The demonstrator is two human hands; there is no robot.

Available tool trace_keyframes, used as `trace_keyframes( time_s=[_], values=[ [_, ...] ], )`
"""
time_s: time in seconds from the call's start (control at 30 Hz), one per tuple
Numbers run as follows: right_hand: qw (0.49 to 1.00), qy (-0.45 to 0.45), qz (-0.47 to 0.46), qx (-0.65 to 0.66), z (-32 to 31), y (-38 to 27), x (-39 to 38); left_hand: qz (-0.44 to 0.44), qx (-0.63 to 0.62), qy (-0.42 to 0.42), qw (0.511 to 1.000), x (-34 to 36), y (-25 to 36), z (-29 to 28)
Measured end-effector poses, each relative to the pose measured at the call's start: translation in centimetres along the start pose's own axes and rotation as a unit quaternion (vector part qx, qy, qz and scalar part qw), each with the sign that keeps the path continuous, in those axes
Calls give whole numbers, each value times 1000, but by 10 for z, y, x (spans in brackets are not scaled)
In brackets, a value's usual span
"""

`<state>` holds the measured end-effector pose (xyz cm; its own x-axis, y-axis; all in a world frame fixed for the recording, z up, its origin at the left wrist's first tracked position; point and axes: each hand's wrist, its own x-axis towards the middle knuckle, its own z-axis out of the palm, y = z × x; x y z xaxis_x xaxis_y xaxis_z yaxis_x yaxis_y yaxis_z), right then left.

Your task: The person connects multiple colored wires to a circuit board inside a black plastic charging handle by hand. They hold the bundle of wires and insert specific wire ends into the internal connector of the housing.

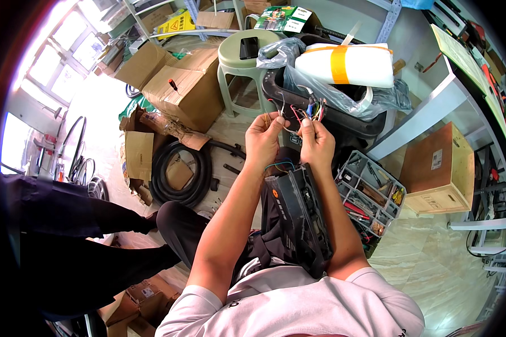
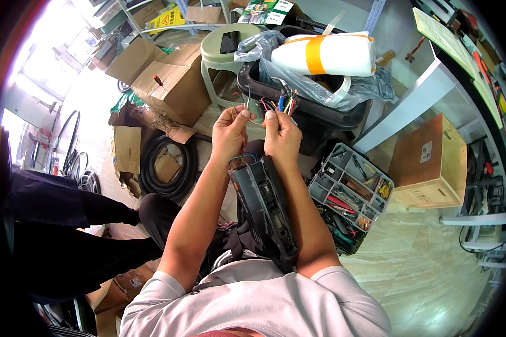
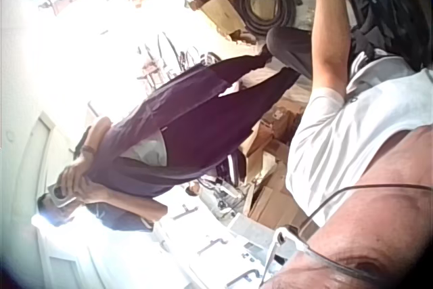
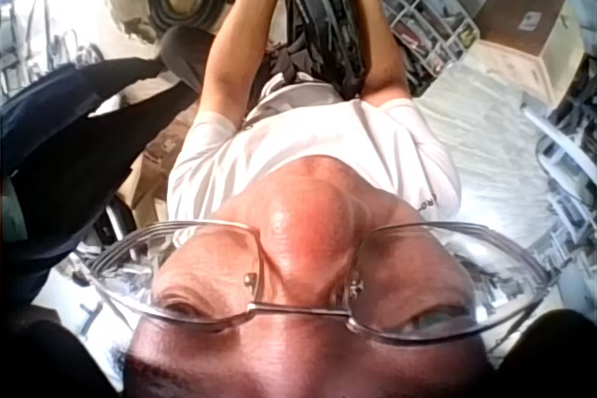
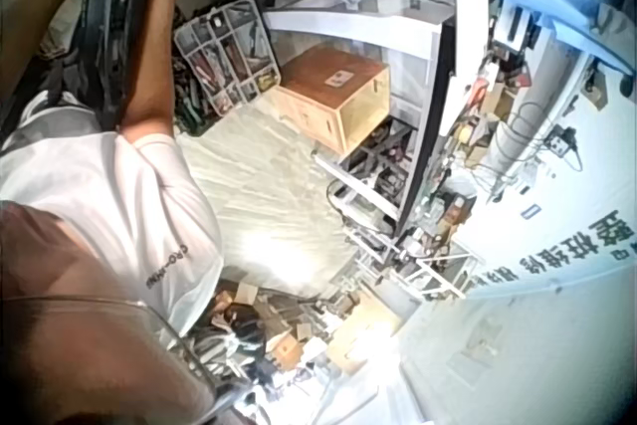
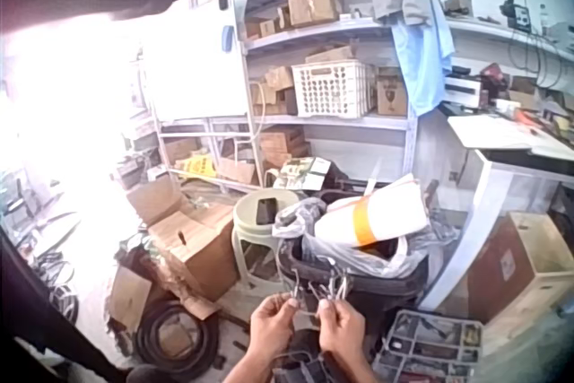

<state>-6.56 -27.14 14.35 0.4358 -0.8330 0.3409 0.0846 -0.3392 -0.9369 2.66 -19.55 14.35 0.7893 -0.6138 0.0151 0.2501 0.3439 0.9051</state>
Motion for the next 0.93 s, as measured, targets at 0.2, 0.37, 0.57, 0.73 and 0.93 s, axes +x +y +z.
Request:
trace_keyframes(
  time_s=[0.2, 0.37, 0.57, 0.73, 0.93],
  values=[
    [1000, -9, -30, 6, 1, 6, 2, 20, 20, -5, 1000, 5, -5, -4],
    [999, -35, -18, -17, 2, 10, 4, 19, 62, -7, 998, 5, 5, -10],
    [999, -22, -40, -22, 3, 15, 4, -28, 91, 3, 995, -3, 18, -5],
    [998, -16, -47, -25, 2, 9, 3, -51, 98, 10, 994, -7, 24, -3],
    [999, -15, -27, -16, 5, 7, 5, -9, 96, -2, 995, 6, 2, -11]
  ],
)
